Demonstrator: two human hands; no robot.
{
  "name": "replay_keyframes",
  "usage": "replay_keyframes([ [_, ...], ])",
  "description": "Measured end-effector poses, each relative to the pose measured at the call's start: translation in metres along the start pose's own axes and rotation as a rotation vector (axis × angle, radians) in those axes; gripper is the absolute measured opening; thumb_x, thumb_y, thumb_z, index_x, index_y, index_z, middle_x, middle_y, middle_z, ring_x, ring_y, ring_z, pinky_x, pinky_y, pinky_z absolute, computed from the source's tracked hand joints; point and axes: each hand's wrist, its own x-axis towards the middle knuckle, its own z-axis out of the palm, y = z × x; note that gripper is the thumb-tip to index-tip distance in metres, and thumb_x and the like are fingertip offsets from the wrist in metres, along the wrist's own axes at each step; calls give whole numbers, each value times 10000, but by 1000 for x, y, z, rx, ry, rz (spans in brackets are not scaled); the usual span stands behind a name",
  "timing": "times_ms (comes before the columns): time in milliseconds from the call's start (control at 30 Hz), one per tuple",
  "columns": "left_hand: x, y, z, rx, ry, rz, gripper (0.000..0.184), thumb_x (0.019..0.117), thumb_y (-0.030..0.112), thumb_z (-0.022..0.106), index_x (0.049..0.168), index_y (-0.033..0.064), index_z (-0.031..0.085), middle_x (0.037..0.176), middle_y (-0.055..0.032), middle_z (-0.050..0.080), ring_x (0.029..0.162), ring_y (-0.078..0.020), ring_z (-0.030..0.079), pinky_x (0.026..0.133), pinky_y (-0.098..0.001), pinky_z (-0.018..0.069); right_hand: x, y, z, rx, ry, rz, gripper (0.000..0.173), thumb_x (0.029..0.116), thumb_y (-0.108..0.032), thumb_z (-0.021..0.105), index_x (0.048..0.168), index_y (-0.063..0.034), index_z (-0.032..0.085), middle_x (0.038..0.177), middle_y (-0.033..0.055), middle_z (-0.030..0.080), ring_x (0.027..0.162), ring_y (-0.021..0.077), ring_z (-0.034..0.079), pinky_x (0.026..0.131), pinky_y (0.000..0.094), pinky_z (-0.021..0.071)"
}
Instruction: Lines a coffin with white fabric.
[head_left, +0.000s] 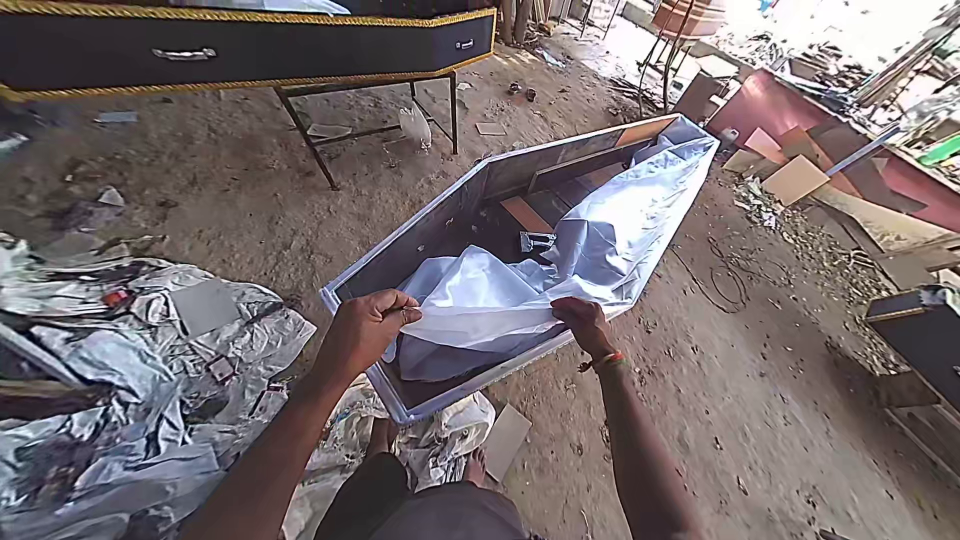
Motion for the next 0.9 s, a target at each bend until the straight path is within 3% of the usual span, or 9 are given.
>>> replay_keyframes([
  [67, 1, 2, -1, -2, 19, 9, 126, 905, 200, 768, 982, 101, 764, 862, -25, 739, 750, -88, 670, 735, -350, 554, 1, 1, 0, 9, 20, 18, 100, 915, -104, 720, 978, -42, 768, 929, 28, 754, 871, 67, 697, 834, 291, 579],
  [167, 2, 4, -2, 24, 46, 67, 137, 910, 207, 756, 980, 91, 765, 896, -39, 747, 790, -104, 688, 763, -357, 565, 4, 5, -3, -8, 34, 21, 72, 875, -120, 771, 902, -55, 758, 869, 11, 744, 828, 71, 692, 801, 301, 579],
  [300, 2, 3, 0, 38, 106, 174, 181, 911, 236, 737, 963, 64, 766, 920, -64, 755, 826, -119, 707, 786, -340, 577, 7, 1, -3, -73, -4, 65, 128, 901, -126, 754, 988, -33, 750, 971, 52, 751, 910, 109, 718, 870, 313, 600],
  [433, 5, 1, 4, 42, 158, 218, 190, 912, 238, 737, 954, 55, 764, 926, -77, 757, 844, -136, 715, 799, -346, 580, 10, 3, -1, -180, 12, 31, 165, 911, -198, 747, 968, -44, 748, 959, 58, 748, 924, 142, 714, 881, 364, 586],
  [500, 7, 0, 4, 55, 163, 222, 193, 914, 240, 732, 956, 53, 764, 922, -79, 756, 834, -137, 714, 793, -348, 579, 10, 4, 2, -211, 30, 8, 231, 902, -194, 752, 1059, -29, 714, 994, 70, 755, 953, 172, 726, 902, 400, 587],
  [600, 7, -1, 3, 63, 164, 221, 199, 918, 246, 728, 961, 54, 762, 921, -79, 757, 833, -132, 713, 788, -342, 578, 8, 4, 6, -234, 2, -13, 464, 883, -137, 734, 1308, -20, 587, 1029, 50, 761, 980, 184, 729, 910, 424, 584],
  [700, 8, -2, 3, 63, 161, 223, 194, 921, 243, 723, 960, 57, 760, 921, -73, 755, 832, -120, 709, 788, -324, 575, 10, 5, 7, -206, -6, -7, 590, 874, -133, 751, 1414, -40, 533, 1003, 41, 756, 932, 162, 729, 877, 396, 596],
  [800, 9, -2, 3, 58, 156, 234, 195, 914, 241, 724, 956, 54, 759, 910, -73, 754, 828, -123, 709, 784, -326, 574, 10, 6, 5, -167, -17, -2, 570, 867, -115, 767, 1395, -35, 568, 991, 52, 753, 923, 153, 724, 885, 372, 592],
  [900, 9, -5, 4, 53, 149, 232, 195, 905, 241, 730, 953, 55, 761, 910, -70, 755, 828, -121, 711, 783, -331, 577, 9, 4, 3, -179, -39, 10, 390, 885, -107, 754, 1261, -26, 691, 1016, 84, 755, 966, 165, 714, 928, 370, 567],
])
